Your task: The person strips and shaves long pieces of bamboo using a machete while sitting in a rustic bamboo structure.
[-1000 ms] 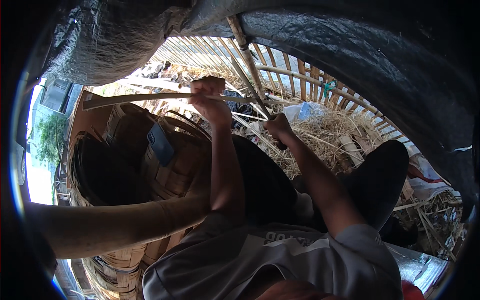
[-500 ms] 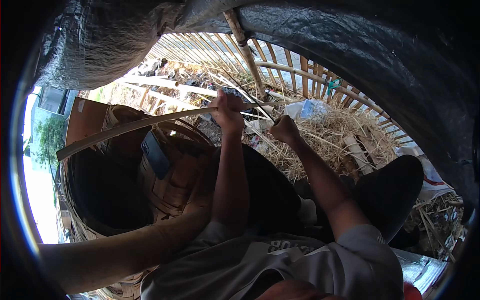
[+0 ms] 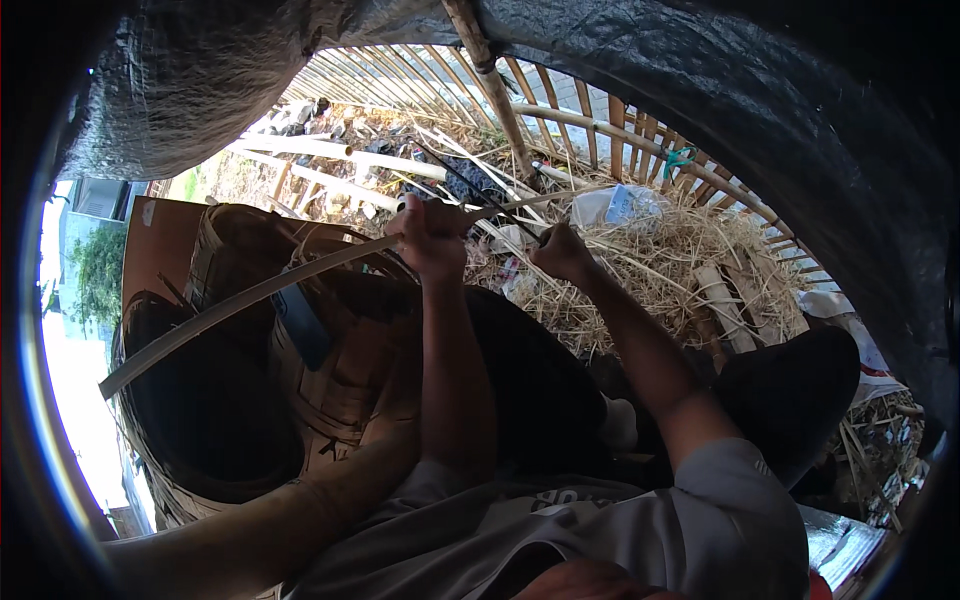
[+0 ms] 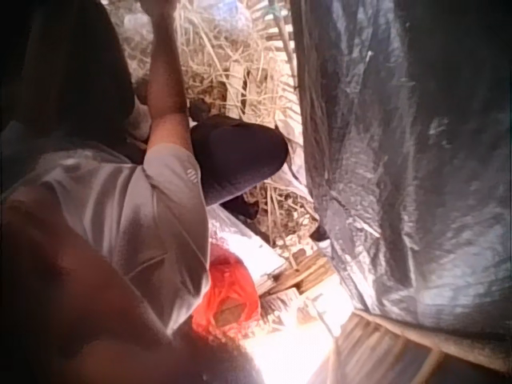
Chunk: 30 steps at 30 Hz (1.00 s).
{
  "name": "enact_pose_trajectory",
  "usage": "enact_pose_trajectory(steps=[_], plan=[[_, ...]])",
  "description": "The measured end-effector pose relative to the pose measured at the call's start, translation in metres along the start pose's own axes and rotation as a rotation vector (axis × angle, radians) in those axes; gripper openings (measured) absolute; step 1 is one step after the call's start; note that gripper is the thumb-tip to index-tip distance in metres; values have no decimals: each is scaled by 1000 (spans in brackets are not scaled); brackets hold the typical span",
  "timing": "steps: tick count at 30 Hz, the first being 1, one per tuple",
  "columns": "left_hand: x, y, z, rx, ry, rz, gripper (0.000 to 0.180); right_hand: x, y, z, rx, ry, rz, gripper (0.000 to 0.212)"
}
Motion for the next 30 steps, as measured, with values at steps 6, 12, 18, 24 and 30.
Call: enact_pose_trajectory(steps=[6,12,18,24,30], plan=[[15,-10,-23,-42,-28,196,10,-54,7,5,17,-100,-42,24],[19,4,-17,-34,-316,280,11,4,-1,1,-69,-214,201,23],[-15,5,-30,328,404,-245,4,-45,5,-3,72,-79,-126,24],[-24,29,-34,496,253,-341,25,48,-20,0,-17,-6,242,30],[-13,6,-27,336,286,-184,16,-8,-21,-1,12,-2,28,18]])
Point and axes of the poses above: each hand's wrist, its own y-axis away from the middle knuckle, its own z-axis out of the palm, x = y × z, the point moved 10 cm from there along -y, towards the middle knuckle, and after that the axes turned 4 degrees about x, right-handed, at the moved point
